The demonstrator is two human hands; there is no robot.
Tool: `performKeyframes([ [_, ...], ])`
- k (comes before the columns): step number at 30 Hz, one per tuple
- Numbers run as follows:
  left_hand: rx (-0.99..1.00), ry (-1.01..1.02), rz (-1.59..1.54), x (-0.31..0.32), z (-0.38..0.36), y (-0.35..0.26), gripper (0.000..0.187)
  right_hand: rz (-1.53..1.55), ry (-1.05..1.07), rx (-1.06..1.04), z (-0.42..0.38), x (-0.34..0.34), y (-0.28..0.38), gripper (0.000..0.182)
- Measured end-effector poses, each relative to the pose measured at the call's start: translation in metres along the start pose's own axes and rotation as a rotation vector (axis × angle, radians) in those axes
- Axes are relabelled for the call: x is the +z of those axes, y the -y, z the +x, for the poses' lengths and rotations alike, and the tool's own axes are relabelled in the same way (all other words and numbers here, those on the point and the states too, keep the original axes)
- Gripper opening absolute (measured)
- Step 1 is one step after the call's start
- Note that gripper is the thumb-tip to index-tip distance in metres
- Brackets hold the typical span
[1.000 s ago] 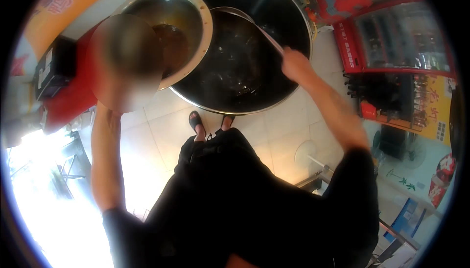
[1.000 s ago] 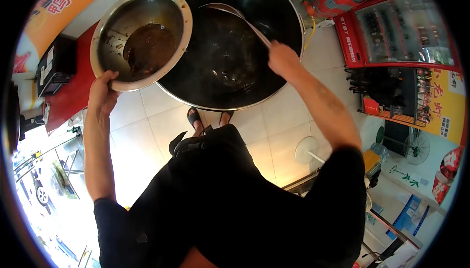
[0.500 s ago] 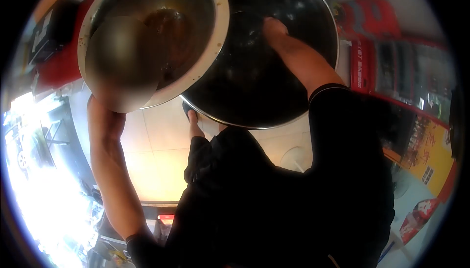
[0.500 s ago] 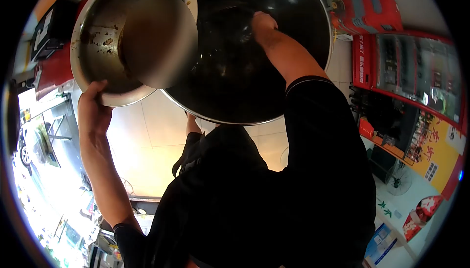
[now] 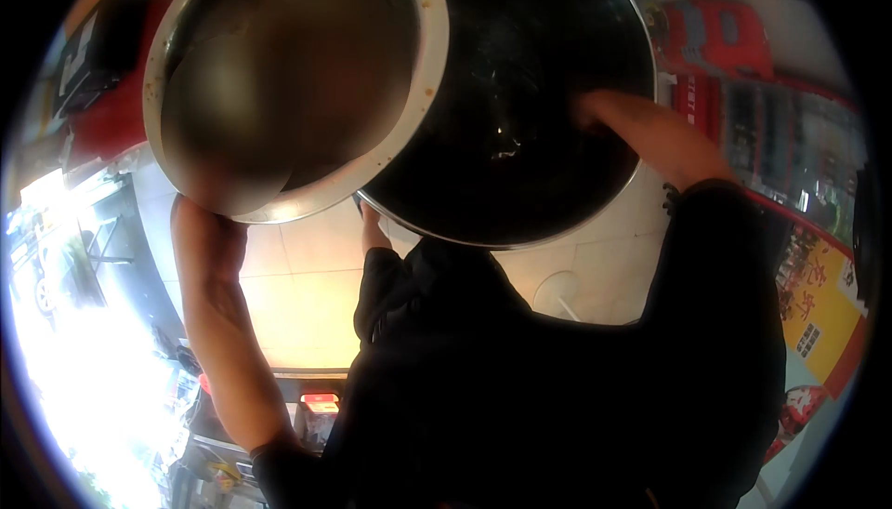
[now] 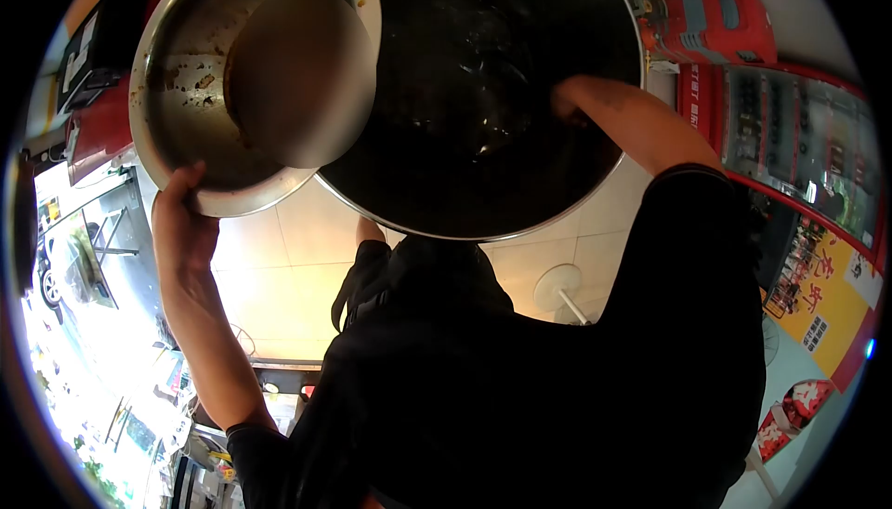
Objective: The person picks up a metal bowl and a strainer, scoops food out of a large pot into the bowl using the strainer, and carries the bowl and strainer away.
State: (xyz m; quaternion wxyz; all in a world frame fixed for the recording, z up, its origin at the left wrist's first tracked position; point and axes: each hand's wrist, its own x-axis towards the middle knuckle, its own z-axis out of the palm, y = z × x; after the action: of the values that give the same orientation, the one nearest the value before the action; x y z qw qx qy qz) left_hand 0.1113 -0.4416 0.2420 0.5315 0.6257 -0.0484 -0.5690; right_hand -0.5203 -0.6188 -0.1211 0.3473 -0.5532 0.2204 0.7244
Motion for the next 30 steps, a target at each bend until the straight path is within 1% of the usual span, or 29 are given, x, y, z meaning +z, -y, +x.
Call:
performKeyframes([
  [1,0.001,-0.001,0.002,-0.001,0.001,0.0,0.036,0.094,0.049,-0.108,-0.014,0.01,0.013,0.014],
  [2,0.0,-0.013,0.0,-0.001,0.001,0.0,0.037,0.508,-0.109,-0.046,-0.062,0.032,0.049,0.022],
  [3,-0.001,-0.026,0.0,-0.002,0.003,0.0,0.037,0.506,-0.108,-0.053,-0.072,0.041,0.072,0.022],
  [5,-0.009,-0.032,0.01,0.001,0.001,-0.002,0.038,1.035,-0.119,-0.112,-0.078,0.054,0.11,0.034],
  [6,0.001,-0.051,0.012,0.004,0.0,-0.004,0.037,1.035,-0.115,-0.12,-0.081,0.055,0.128,0.034],
  [8,0.011,-0.069,0.023,0.004,-0.001,-0.004,0.037,1.252,-0.147,-0.443,-0.083,0.057,0.162,0.04],
  [10,0.002,-0.099,0.018,-0.002,0.003,-0.002,0.035,1.449,-0.115,-0.598,-0.079,0.043,0.201,0.04],
  [12,-0.012,-0.099,0.011,-0.003,0.004,-0.003,0.035,1.569,-0.13,-0.814,-0.063,0.025,0.232,0.042],
  [14,-0.028,-0.102,0.007,-0.003,0.004,-0.003,0.034,1.702,-0.019,-0.793,-0.001,-0.01,0.254,0.042],
  [16,-0.026,-0.127,0.001,-0.001,0.003,-0.002,0.034,1.865,0.025,-0.922,0.014,-0.044,0.263,0.039],
  [18,-0.034,-0.101,0.01,0.0,0.0,-0.003,0.034,2.01,-0.009,-0.998,0.004,-0.073,0.268,0.031],
  [19,-0.042,-0.076,0.007,0.001,0.0,-0.004,0.034,2.021,-0.019,-1.003,-0.004,-0.084,0.267,0.031],
  [21,-0.021,-0.073,0.025,-0.002,0.001,-0.003,0.034,2.071,-0.235,-1.012,-0.019,-0.099,0.26,0.028],
  [22,0.001,-0.088,0.042,-0.001,0.0,-0.003,0.034,2.079,-0.247,-1.014,-0.018,-0.101,0.253,0.028],
  [24,-0.009,-0.077,0.04,0.002,-0.003,-0.003,0.034,2.249,-0.132,-1.119,-0.02,-0.103,0.244,0.032],
  [25,-0.022,-0.078,0.039,0.002,-0.005,-0.004,0.034,2.255,-0.138,-1.122,-0.022,-0.098,0.243,0.032],
  [27,-0.024,-0.045,0.035,0.003,-0.007,-0.004,0.034,2.257,-0.251,-1.137,-0.03,-0.089,0.235,0.03],
  [28,-0.027,-0.019,0.029,0.003,-0.005,-0.004,0.034,2.26,-0.269,-1.139,-0.035,-0.083,0.231,0.03],
  [30,-0.017,0.011,0.014,-0.001,-0.002,-0.003,0.034,2.219,-0.368,-1.109,-0.049,-0.064,0.224,0.029],
])
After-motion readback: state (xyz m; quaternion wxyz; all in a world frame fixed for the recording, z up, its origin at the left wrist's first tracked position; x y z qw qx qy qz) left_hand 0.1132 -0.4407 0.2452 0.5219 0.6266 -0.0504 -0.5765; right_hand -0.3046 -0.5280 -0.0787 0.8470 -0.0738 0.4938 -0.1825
